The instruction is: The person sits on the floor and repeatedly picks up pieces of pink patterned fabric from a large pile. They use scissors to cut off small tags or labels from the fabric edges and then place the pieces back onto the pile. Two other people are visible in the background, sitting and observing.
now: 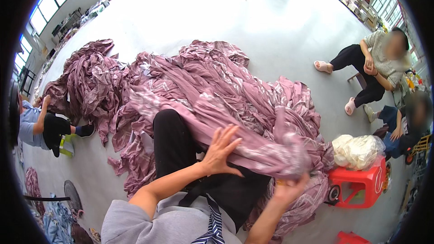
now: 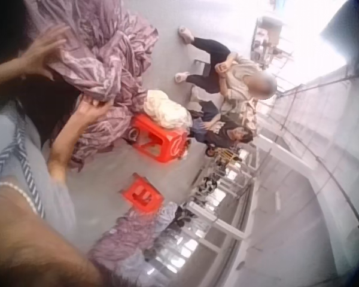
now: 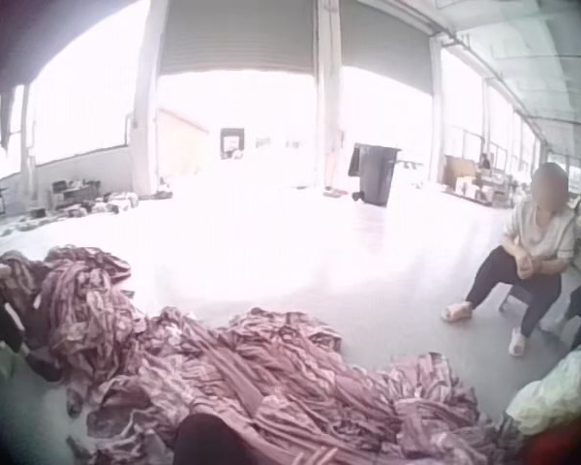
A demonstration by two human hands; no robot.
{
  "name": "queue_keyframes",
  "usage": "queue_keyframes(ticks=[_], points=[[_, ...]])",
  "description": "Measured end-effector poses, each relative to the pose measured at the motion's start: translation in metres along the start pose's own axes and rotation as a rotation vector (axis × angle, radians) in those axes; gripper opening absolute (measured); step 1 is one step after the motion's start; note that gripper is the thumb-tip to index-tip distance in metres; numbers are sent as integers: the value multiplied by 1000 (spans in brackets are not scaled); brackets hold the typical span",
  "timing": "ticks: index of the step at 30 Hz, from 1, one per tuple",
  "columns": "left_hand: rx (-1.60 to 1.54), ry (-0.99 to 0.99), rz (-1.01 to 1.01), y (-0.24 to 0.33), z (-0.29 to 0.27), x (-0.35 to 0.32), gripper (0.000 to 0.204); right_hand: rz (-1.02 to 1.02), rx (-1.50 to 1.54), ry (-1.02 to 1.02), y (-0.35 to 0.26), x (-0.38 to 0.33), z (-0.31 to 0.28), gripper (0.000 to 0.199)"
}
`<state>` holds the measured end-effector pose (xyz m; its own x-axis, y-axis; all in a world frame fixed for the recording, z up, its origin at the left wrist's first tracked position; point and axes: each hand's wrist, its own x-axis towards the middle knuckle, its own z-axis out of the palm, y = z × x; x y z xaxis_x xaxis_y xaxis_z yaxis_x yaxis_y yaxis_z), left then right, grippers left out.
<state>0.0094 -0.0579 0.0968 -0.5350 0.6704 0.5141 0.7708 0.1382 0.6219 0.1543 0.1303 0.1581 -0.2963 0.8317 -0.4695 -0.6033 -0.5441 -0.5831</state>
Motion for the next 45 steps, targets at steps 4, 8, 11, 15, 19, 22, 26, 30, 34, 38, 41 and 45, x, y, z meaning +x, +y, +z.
queue_keyframes(ticks=[4, 8, 11, 15, 19, 22, 26, 30, 34, 38, 41, 45], points=[[384, 87, -482, -76, 41, -64, 97, -706, 31, 74, -106, -30, 4, 43], [242, 16, -582, -123, 71, -84, 19, -1114, -145, 91, -189, -36, -42, 32], [-104, 337, -608, -148, 77, -58, 12, -900, 160, -650, -241, -6, -85, 23], [-562, 550, -250, -126, -25, 86, 27, -410, 73, -1386, -269, 10, -99, 22], [-444, 537, -244, 0, -148, 157, 24, -901, 58, -693, -292, 26, -182, 27], [-501, 562, -43, 65, -194, 148, 18, -1134, -20, -47, -264, -13, -147, 35], [-563, 343, -115, 102, -222, 111, 20, -1272, -450, 161, -268, -2, -158, 39], [-244, 45, -447, 23, -154, 106, 21, -772, -15, 104, -253, 59, -165, 26], [90, -242, -511, -84, -52, 45, 38, -417, -865, -61, -164, 74, -127, 28], [-136, -268, -512, -63, -45, -11, 42, -556, -1216, -328, -74, 19, -110, 32], [-5, -217, -245, -31, -50, -20, 38, -500, -1365, -506, -41, -30, -108, 35], [80, -190, 55, 16, -54, -35, 31, -389, -1331, -656, -16, -51, -121, 36]])
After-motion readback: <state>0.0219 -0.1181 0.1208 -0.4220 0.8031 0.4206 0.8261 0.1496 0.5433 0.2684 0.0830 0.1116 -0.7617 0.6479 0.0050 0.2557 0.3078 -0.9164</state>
